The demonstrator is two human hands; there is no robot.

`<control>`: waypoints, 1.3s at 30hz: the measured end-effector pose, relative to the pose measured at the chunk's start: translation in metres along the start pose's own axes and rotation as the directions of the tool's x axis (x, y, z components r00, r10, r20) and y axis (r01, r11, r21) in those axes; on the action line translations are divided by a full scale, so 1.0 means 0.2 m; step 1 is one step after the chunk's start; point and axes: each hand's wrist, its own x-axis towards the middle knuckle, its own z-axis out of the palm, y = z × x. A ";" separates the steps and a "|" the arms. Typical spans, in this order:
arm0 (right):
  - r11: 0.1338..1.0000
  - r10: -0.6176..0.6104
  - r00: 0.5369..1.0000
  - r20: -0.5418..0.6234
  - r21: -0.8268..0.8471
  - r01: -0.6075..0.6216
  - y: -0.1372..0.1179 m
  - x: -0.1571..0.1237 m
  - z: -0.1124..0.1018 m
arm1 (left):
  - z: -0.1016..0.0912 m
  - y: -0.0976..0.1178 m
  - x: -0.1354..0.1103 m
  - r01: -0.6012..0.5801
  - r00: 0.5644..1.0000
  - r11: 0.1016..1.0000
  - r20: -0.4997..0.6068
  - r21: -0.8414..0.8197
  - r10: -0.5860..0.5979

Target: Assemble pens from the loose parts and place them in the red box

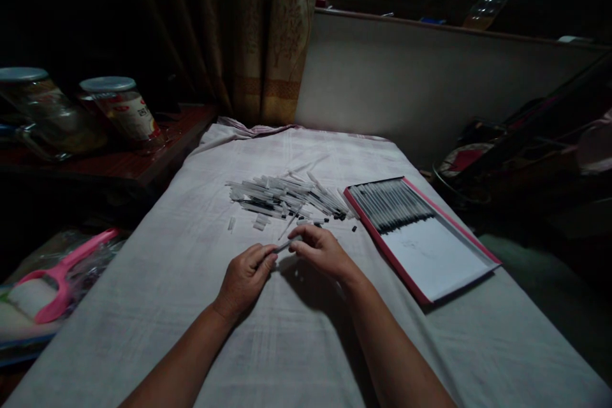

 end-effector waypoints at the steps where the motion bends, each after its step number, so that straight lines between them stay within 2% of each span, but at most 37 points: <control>1: 0.997 0.014 1.000 -0.014 0.075 -0.013 0.01 0.00 0.02 | 0.01 0.00 0.00 0.012 1.000 1.000 -0.017 -0.014 -0.012; 3: 0.982 0.018 1.000 -0.022 0.187 -0.013 0.03 0.01 0.07 | 0.02 0.00 0.01 0.022 0.999 0.999 -0.037 -0.035 -0.023; 6: 0.977 -0.017 0.999 -0.027 0.211 0.022 0.04 0.02 0.13 | 0.02 0.00 0.02 0.022 0.999 0.998 -0.024 -0.056 -0.024; 8: 0.982 -0.018 0.997 -0.070 0.184 0.030 0.02 0.03 0.09 | 0.01 0.00 0.02 0.035 0.999 0.998 -0.020 -0.056 -0.036; 9: 0.985 -0.011 0.993 -0.114 0.170 0.030 0.01 0.03 0.04 | 0.00 0.00 0.02 0.046 0.999 0.998 -0.026 -0.050 -0.048; 11: 0.989 0.017 0.966 -0.256 0.147 0.022 -0.02 0.05 -0.13 | 0.00 0.00 0.01 0.067 0.997 0.997 -0.037 -0.034 -0.068; 12: 0.993 0.018 0.934 -0.357 0.112 0.023 -0.03 0.06 -0.25 | 0.00 0.00 0.01 0.074 0.996 0.997 -0.038 -0.026 -0.075; 13: 0.999 0.009 0.889 -0.457 0.045 0.013 -0.03 0.07 -0.38 | 0.00 0.00 0.01 0.079 0.996 0.997 -0.035 -0.020 -0.080; 14: 0.999 -0.031 0.824 -0.565 -0.052 0.001 -0.04 0.08 -0.52 | 0.00 0.00 0.01 0.083 0.996 0.996 -0.028 -0.014 -0.084; 16: 0.952 -0.107 0.719 -0.687 -0.278 -0.124 -0.03 0.10 -0.79 | 0.00 0.00 0.02 0.091 0.996 0.996 -0.012 -0.005 -0.091; 17: 0.892 -0.128 0.689 -0.713 -0.386 -0.234 -0.03 0.11 -0.90 | 0.00 0.00 0.02 0.096 0.995 0.995 -0.009 -0.003 -0.096; 18: 0.797 -0.119 0.691 -0.713 -0.484 -0.361 -0.02 0.11 -1.00 | 0.00 0.00 0.02 0.100 0.995 0.995 -0.008 -0.004 -0.100; 20: 0.536 -0.030 0.710 -0.704 -0.611 -0.583 0.01 0.13 -1.13 | 0.00 0.00 0.03 0.109 0.994 0.994 -0.022 -0.015 -0.110; 21: 0.412 0.014 0.726 -0.688 -0.657 -0.631 0.03 0.14 -1.16 | 0.00 0.01 0.03 0.116 0.993 0.993 -0.032 -0.026 -0.117; 22: 0.318 0.055 0.737 -0.674 -0.687 -0.653 0.05 0.15 -1.18 | 0.00 0.01 0.03 0.125 0.991 0.991 -0.039 -0.039 -0.127; 24: 0.232 0.101 0.757 -0.645 -0.725 -0.649 0.09 0.17 -1.19 | 0.00 0.01 0.04 0.148 0.987 0.987 -0.048 -0.067 -0.151; 31: 0.173 0.138 0.783 -0.607 -0.763 -0.623 0.17 0.21 -1.15 | 0.00 0.02 0.04 0.175 0.984 0.982 -0.024 -0.070 -0.177; 39: 0.133 0.124 0.797 -0.590 -0.786 -0.603 0.13 0.19 -1.10 | 0.00 0.02 0.04 0.154 0.987 0.984 -0.030 -0.089 -0.157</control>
